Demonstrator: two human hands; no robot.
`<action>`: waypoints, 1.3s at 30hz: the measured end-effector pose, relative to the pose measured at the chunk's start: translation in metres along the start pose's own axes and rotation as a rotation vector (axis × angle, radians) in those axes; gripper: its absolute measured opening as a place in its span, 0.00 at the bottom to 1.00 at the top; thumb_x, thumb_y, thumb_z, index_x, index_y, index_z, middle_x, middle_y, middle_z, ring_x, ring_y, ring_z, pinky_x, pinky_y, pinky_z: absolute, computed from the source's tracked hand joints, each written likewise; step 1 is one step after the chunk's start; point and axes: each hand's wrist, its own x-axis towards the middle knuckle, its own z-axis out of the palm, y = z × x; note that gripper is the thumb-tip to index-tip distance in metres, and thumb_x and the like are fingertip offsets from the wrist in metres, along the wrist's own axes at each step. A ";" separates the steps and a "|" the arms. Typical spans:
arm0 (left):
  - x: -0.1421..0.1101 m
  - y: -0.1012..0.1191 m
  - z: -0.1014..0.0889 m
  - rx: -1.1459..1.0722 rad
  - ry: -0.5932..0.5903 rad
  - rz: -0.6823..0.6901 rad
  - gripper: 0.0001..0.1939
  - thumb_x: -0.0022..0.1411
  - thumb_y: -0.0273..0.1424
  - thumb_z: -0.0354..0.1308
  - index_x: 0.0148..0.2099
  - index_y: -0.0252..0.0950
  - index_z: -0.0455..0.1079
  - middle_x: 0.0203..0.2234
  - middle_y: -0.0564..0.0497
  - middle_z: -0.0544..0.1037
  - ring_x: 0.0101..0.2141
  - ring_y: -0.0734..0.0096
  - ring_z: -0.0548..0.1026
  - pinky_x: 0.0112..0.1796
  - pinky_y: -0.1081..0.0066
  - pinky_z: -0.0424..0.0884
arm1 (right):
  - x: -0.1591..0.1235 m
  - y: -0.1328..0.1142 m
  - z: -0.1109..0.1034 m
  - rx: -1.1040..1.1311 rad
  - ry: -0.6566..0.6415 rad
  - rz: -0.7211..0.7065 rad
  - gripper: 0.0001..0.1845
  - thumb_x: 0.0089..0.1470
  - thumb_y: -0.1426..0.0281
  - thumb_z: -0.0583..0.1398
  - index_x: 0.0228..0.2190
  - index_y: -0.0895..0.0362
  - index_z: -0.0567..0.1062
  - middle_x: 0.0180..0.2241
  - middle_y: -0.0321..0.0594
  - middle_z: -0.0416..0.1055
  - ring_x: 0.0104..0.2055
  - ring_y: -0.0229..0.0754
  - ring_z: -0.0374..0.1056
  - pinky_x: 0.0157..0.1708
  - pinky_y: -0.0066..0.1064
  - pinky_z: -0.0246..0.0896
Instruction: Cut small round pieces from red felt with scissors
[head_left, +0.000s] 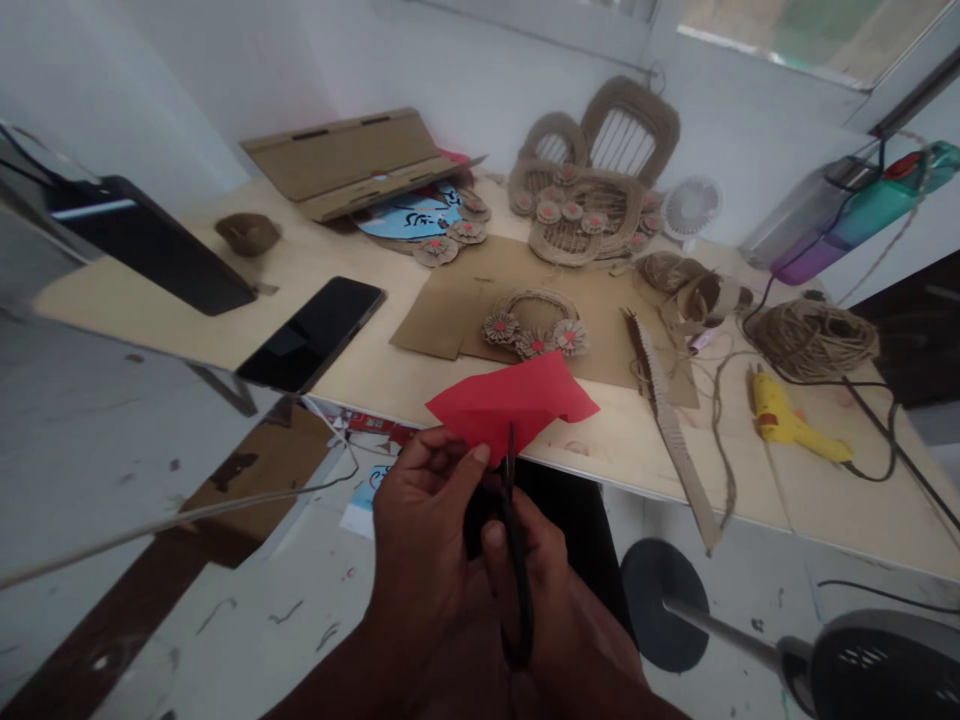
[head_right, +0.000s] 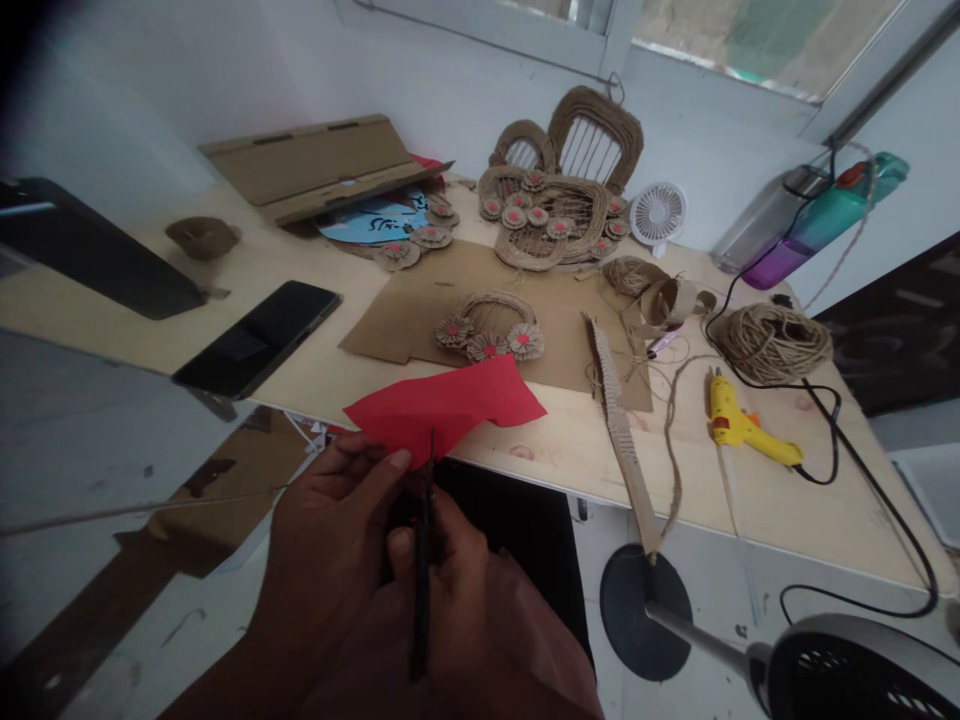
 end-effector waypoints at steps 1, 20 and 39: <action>0.000 0.000 0.000 -0.010 0.001 0.002 0.11 0.46 0.26 0.66 0.31 0.38 0.66 0.20 0.59 0.73 0.22 0.77 0.70 0.23 0.78 0.67 | 0.001 0.000 0.001 0.015 -0.005 -0.003 0.30 0.54 0.45 0.57 0.52 0.47 0.74 0.47 0.41 0.76 0.52 0.53 0.70 0.46 0.37 0.72; 0.002 0.002 -0.007 -0.052 -0.010 0.010 0.14 0.46 0.25 0.66 0.37 0.37 0.70 0.25 0.57 0.76 0.23 0.78 0.72 0.23 0.80 0.68 | 0.011 0.023 0.011 0.192 -0.037 -0.090 0.27 0.53 0.49 0.59 0.47 0.54 0.77 0.38 0.43 0.78 0.42 0.50 0.74 0.44 0.35 0.69; 0.008 0.002 -0.014 -0.037 -0.018 0.027 0.14 0.49 0.29 0.66 0.41 0.38 0.71 0.23 0.57 0.76 0.25 0.77 0.73 0.26 0.79 0.68 | 0.008 0.024 0.012 0.226 -0.088 -0.028 0.23 0.51 0.53 0.63 0.44 0.53 0.79 0.34 0.39 0.79 0.38 0.48 0.75 0.40 0.33 0.70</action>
